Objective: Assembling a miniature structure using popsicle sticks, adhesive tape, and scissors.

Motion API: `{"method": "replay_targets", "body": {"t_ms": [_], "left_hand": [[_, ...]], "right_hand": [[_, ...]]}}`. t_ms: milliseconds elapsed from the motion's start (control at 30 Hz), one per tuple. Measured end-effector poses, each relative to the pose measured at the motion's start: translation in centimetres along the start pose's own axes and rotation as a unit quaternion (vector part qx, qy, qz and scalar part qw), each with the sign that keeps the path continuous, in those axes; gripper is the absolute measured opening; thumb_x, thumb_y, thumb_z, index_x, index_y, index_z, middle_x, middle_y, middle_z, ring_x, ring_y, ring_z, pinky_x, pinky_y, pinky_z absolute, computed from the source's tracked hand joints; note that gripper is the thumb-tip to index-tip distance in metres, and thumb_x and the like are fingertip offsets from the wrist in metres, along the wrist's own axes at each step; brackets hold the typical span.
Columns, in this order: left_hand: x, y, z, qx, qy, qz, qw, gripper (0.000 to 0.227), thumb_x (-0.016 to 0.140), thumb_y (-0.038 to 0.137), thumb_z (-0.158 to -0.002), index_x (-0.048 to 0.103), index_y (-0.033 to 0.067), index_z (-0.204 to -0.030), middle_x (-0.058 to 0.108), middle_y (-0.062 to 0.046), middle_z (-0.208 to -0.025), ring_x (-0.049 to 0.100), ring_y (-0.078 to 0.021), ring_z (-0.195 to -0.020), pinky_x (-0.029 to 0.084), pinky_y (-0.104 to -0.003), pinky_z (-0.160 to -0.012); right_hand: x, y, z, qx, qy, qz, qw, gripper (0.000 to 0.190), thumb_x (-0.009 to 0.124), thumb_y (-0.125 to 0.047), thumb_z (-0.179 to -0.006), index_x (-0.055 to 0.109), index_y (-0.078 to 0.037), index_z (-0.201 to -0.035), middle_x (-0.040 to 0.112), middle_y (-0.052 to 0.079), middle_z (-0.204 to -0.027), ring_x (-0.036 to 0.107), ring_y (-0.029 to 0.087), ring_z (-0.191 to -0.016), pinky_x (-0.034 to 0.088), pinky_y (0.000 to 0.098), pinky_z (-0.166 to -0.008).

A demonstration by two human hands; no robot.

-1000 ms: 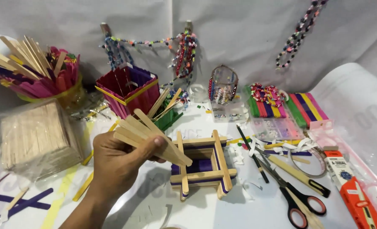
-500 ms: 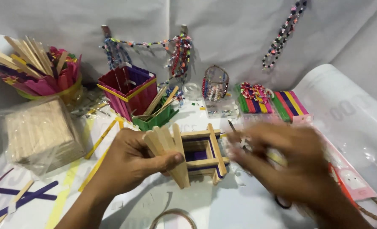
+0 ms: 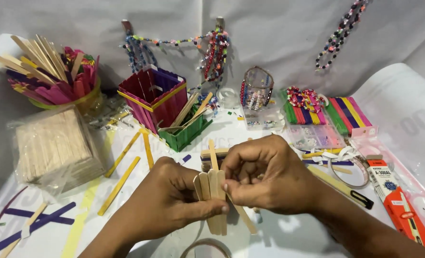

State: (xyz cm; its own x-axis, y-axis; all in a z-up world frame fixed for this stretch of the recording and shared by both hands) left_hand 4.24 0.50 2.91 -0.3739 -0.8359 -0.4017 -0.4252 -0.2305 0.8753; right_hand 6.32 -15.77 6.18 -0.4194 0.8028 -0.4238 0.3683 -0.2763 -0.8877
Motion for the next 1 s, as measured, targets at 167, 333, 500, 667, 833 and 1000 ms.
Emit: {"method": "replay_targets", "body": {"t_ms": [167,333,500,667,833,1000], "left_hand": [[0.0,0.1,0.1,-0.08,-0.049,0.155,0.983,0.012,0.083,0.015,-0.084,0.083,0.0042,-0.09,0.078,0.0,-0.071,0.064,-0.0055,-0.063,0.053,-0.022,-0.057],[-2.9,-1.4,1.3,-0.283,-0.089,-0.186,0.937,0.041,0.097,0.034,-0.082,0.062,0.0146,-0.071,0.054,0.001,-0.059,0.044,-0.0119,-0.056,0.036,-0.033,-0.053],[-2.4,-1.6,1.5,-0.354,-0.202,-0.345,0.845,0.041,0.089,0.045,-0.08,0.065,0.0132,-0.069,0.07,-0.001,-0.07,0.064,-0.0156,-0.068,0.048,-0.031,-0.068],[-3.5,-1.1,1.3,-0.312,-0.09,-0.405,0.855,0.046,0.09,0.054,-0.075,0.076,0.0242,-0.108,0.084,0.006,-0.099,0.079,-0.0231,-0.091,0.059,-0.04,-0.076],[-1.0,-0.2,1.9,-0.278,-0.196,-0.444,0.829,0.041,0.087,0.064,-0.08,0.076,0.0247,-0.075,0.072,-0.004,-0.07,0.067,-0.0307,-0.071,0.05,-0.042,-0.067],[3.1,-2.5,2.9,-0.298,-0.357,-0.426,0.776,0.053,0.084,0.057,-0.084,0.07,0.0125,-0.11,0.068,-0.015,-0.107,0.069,-0.0386,-0.096,0.057,-0.049,-0.079]], "right_hand": [[-1.7,1.2,1.7,-0.063,0.068,-0.053,0.994,0.01,0.074,0.002,-0.077,0.069,-0.007,-0.076,0.063,-0.004,-0.061,0.049,-0.001,-0.049,0.034,0.0174,-0.04],[-3.3,-1.2,3.0,-0.028,-0.089,0.065,0.993,0.011,0.07,-0.004,-0.073,0.073,-0.014,-0.07,0.069,-0.006,-0.059,0.054,0.002,-0.05,0.043,0.0214,-0.043],[-1.0,-0.5,4.4,-0.048,-0.256,0.215,0.941,0.021,0.073,-0.016,-0.085,0.062,-0.019,-0.067,0.059,-0.004,-0.052,0.055,0.012,-0.042,0.044,0.0305,-0.046],[-0.3,1.8,5.6,-0.019,-0.288,0.376,0.88,0.036,0.051,-0.04,-0.106,0.052,-0.021,-0.075,0.066,0.002,-0.067,0.064,0.03,-0.064,0.045,0.0432,-0.061],[-1.6,1.5,5.9,0.011,-0.27,0.406,0.873,0.033,0.052,-0.04,-0.104,0.056,-0.024,-0.076,0.072,-0.003,-0.067,0.067,0.027,-0.058,0.046,0.0429,-0.055],[-2.3,3.0,6.5,0.052,-0.301,0.464,0.832,0.034,0.055,-0.041,-0.1,0.053,-0.025,-0.07,0.069,-0.003,-0.065,0.065,0.029,-0.059,0.045,0.044,-0.057]]}}
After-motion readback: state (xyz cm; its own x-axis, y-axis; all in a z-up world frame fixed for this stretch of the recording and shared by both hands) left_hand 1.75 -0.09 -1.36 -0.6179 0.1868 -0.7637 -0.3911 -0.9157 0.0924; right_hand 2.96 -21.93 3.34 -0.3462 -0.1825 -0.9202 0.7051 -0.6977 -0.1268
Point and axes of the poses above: each hand's wrist, its own z-axis away from the middle knuckle, its own x-axis out of the palm, y = z × x, the point moved 6 cm from there along -z, towards the middle knuckle
